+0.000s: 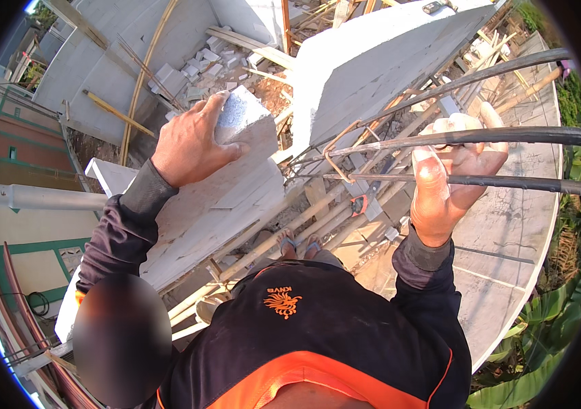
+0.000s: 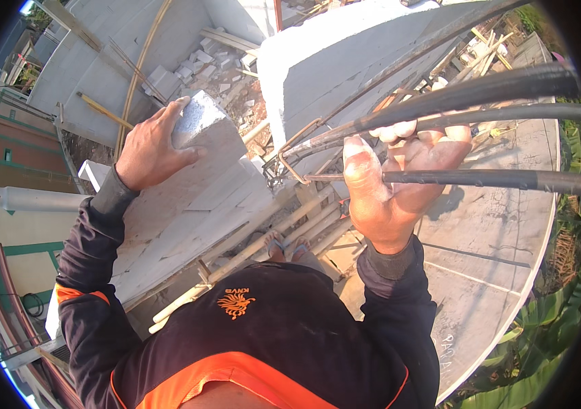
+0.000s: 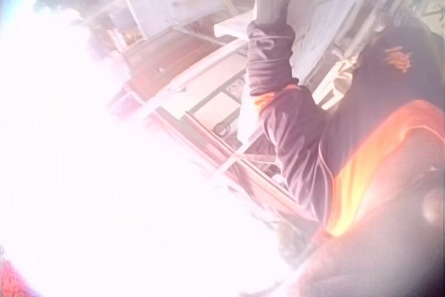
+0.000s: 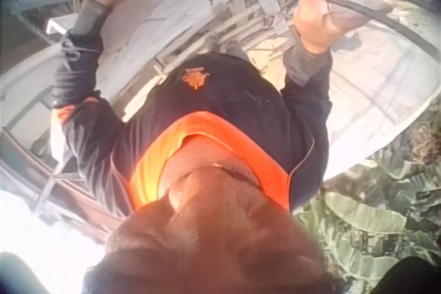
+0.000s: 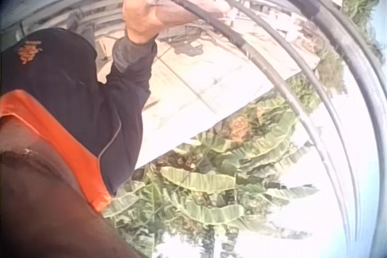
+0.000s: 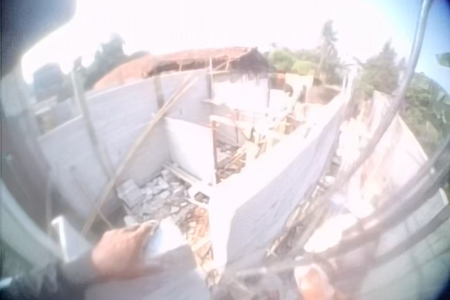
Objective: The person positions lightweight concrete panels onto a wall frame, secures them with rebar, and uses a hammer and a saw to adjust the fit.
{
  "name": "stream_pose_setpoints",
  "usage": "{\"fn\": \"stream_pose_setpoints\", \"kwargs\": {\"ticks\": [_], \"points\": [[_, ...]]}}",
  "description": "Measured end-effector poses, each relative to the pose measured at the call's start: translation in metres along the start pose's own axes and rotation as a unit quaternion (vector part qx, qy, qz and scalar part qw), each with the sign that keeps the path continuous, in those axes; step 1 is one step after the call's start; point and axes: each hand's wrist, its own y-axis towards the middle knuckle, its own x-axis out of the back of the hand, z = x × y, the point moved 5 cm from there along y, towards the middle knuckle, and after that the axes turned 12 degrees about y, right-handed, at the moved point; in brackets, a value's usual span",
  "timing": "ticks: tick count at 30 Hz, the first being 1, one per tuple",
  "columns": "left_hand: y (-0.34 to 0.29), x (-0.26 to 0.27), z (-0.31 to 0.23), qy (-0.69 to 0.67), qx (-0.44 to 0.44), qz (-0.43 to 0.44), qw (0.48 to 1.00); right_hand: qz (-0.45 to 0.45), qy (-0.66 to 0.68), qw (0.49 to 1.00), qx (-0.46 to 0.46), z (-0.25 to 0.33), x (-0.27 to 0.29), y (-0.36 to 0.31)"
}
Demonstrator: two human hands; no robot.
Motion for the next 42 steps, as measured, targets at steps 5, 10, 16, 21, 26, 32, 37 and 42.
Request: {"fn": "stream_pose_setpoints", "kwargs": {"ticks": [5,10,16,21,26,32,37,42], "points": [[0.000,0.000,0.000,-0.002,0.006,0.023,1.000,-0.039,0.040,0.998,0.017,0.007,0.022,-0.017],[0.000,-0.001,-0.001,-0.005,0.002,0.024,1.000,-0.055,-0.006,0.998,0.007,0.019,0.040,-0.033],[0.000,-0.003,0.001,0.006,-0.010,0.004,1.000,-0.063,-0.053,0.996,0.040,0.029,0.066,-0.050],[0.001,-0.004,0.000,0.018,-0.030,-0.033,0.999,-0.078,-0.067,0.994,0.023,0.041,0.084,-0.071],[0.000,0.000,-0.002,0.003,-0.021,-0.008,1.000,-0.072,0.001,0.997,0.028,0.052,0.100,-0.085],[0.001,-0.001,-0.003,0.001,-0.008,0.007,1.000,-0.068,0.006,0.996,0.048,0.057,0.100,-0.093],[0.002,-0.002,-0.002,-0.001,-0.020,-0.003,1.000,-0.064,0.014,0.997,0.043,0.056,0.096,-0.092],[0.004,-0.004,-0.001,-0.002,-0.026,0.004,1.000,-0.063,-0.002,0.997,0.039,0.058,0.096,-0.094]]}}
